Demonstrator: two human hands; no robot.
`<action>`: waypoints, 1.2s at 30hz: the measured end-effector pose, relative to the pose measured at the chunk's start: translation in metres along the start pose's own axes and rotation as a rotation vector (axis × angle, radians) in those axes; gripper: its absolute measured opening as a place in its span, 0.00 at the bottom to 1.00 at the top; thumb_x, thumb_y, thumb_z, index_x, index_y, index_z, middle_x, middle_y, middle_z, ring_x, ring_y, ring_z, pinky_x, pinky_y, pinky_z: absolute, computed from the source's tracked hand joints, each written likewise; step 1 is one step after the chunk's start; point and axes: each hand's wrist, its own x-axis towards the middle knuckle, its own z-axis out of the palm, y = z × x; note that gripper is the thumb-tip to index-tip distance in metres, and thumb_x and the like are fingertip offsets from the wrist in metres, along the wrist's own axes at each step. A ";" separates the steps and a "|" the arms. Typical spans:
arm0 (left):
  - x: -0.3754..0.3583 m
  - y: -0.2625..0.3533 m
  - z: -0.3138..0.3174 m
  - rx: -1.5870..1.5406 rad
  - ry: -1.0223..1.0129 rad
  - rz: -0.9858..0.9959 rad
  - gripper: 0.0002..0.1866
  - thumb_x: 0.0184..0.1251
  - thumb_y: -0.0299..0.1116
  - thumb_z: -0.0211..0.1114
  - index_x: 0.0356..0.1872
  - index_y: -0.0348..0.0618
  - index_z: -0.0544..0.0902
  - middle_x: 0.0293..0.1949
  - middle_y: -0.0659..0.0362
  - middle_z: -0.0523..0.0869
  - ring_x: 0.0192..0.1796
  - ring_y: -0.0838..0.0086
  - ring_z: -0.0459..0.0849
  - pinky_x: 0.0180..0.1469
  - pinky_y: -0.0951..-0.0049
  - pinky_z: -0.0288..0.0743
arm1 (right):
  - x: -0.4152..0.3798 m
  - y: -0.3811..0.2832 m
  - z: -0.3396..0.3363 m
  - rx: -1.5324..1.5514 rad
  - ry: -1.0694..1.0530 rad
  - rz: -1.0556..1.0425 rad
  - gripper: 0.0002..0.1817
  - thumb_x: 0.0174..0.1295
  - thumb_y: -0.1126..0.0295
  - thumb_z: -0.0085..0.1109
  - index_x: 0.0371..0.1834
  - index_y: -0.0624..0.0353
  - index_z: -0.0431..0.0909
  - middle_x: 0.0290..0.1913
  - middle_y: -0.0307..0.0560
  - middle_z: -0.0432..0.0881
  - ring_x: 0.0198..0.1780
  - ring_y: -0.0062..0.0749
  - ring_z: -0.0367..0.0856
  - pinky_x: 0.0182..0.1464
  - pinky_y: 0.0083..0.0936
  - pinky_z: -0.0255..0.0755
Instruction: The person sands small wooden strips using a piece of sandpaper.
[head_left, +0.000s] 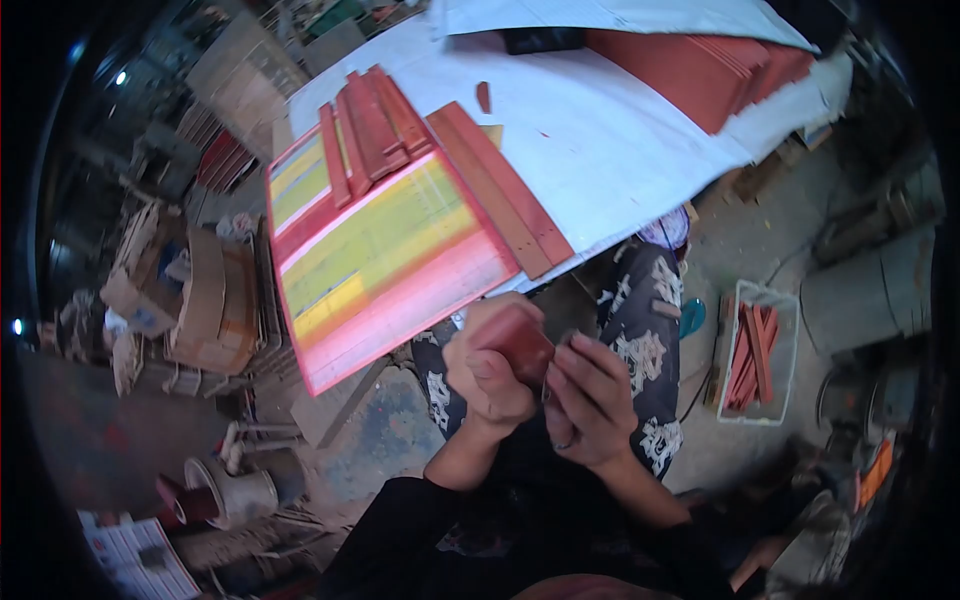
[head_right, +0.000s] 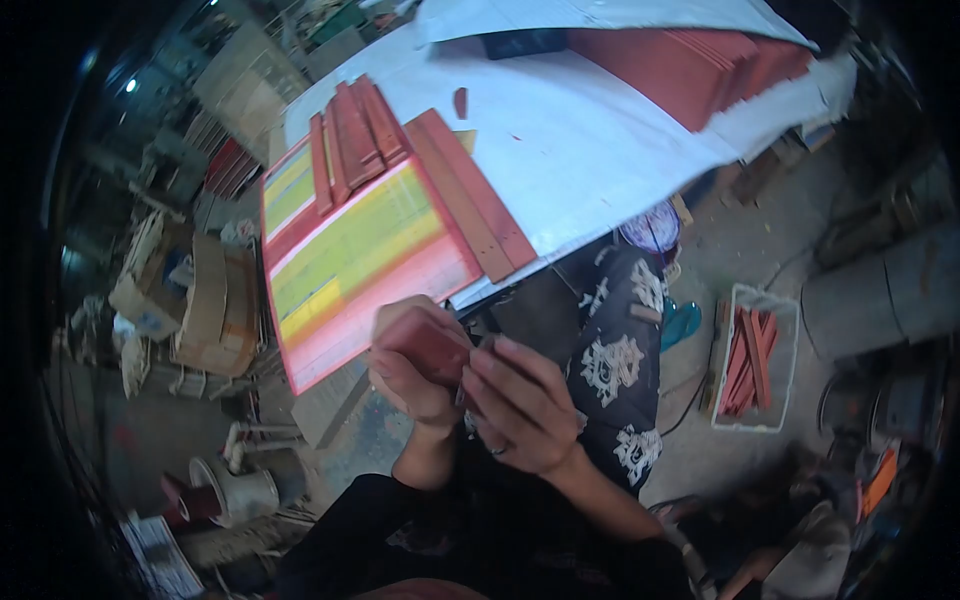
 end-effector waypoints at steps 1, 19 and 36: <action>-0.002 0.005 -0.002 -0.037 -0.051 -0.051 0.36 0.77 0.56 0.33 0.36 0.29 0.78 0.24 0.54 0.79 0.24 0.72 0.75 0.29 0.74 0.68 | 0.000 -0.003 0.004 0.021 0.002 -0.018 0.13 0.61 0.72 0.58 0.45 0.65 0.84 0.52 0.51 0.82 0.56 0.50 0.78 0.56 0.39 0.77; -0.032 -0.025 0.033 -0.640 -0.008 -0.140 0.32 0.74 0.63 0.38 0.43 0.37 0.67 0.38 0.52 0.71 0.36 0.73 0.70 0.42 0.71 0.68 | -0.002 0.009 -0.001 0.122 -0.118 0.020 0.16 0.69 0.64 0.53 0.48 0.66 0.80 0.50 0.62 0.82 0.59 0.60 0.78 0.68 0.58 0.58; -0.038 -0.009 0.046 -0.415 -0.099 -0.162 0.36 0.72 0.65 0.39 0.48 0.34 0.67 0.39 0.52 0.74 0.37 0.74 0.72 0.41 0.72 0.67 | 0.017 0.027 -0.023 0.160 -0.041 -0.115 0.16 0.65 0.64 0.59 0.42 0.70 0.82 0.46 0.62 0.83 0.53 0.59 0.81 0.59 0.54 0.71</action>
